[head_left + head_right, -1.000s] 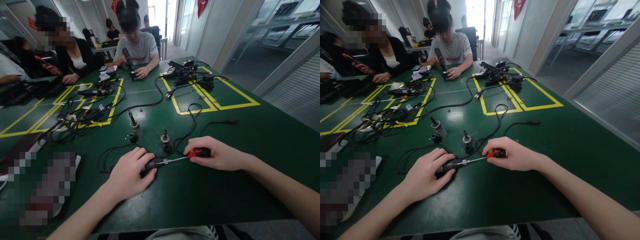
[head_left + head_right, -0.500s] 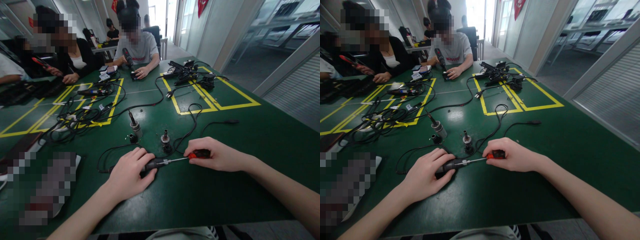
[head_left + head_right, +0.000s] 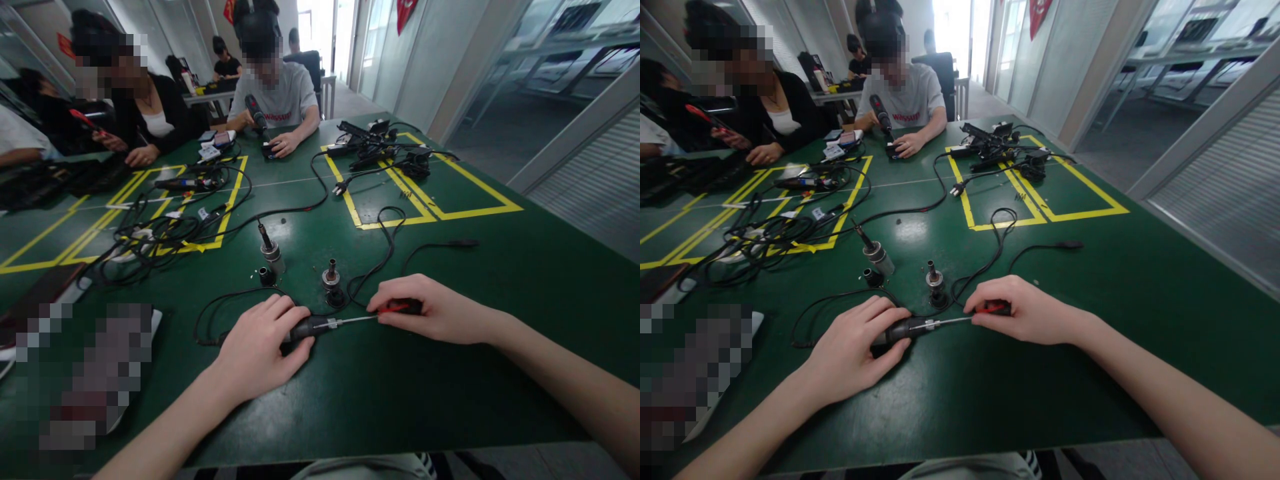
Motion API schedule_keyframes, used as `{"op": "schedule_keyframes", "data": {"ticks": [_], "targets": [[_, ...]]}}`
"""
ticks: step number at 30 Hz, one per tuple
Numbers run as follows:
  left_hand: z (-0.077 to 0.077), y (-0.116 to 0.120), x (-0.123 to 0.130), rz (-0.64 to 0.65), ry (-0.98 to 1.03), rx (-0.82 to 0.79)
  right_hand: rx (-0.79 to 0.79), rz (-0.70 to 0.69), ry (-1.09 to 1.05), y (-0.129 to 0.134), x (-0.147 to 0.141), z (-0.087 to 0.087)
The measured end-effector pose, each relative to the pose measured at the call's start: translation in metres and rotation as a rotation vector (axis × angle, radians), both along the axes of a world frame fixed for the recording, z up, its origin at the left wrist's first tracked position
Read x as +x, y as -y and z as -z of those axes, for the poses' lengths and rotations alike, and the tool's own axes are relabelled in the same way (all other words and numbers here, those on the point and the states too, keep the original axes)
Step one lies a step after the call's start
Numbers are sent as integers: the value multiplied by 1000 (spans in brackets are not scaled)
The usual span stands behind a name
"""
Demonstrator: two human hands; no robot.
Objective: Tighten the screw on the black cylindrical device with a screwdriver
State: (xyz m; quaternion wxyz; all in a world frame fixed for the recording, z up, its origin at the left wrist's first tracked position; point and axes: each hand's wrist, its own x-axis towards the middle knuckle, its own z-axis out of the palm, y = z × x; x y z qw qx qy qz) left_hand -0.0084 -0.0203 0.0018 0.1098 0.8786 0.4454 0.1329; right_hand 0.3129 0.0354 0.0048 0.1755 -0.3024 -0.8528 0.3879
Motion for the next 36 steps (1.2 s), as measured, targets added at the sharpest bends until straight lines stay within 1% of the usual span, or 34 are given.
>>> {"op": "schedule_keyframes", "data": {"ticks": [3,8,12,15,20,25,30,36], "targets": [[0,0,0,0,0,-1,-3,16,-2,0,3,1],[0,0,0,3,7,0,32,-9,3,1,-3,-1],[1,0,0,8,14,-3,-5,-30,40,1,-7,-4],[1,-1,0,8,19,-6,-25,-27,60,0,-6,-1],[0,0,1,6,16,-8,36,0,33,0,-1,4],[0,0,1,6,17,-10,62,-16,-2,0,0,2],[0,-1,1,3,14,-6,65,-32,-24,0,-3,0],[1,-1,0,9,19,6,59,-19,-41,-1,0,2]]}}
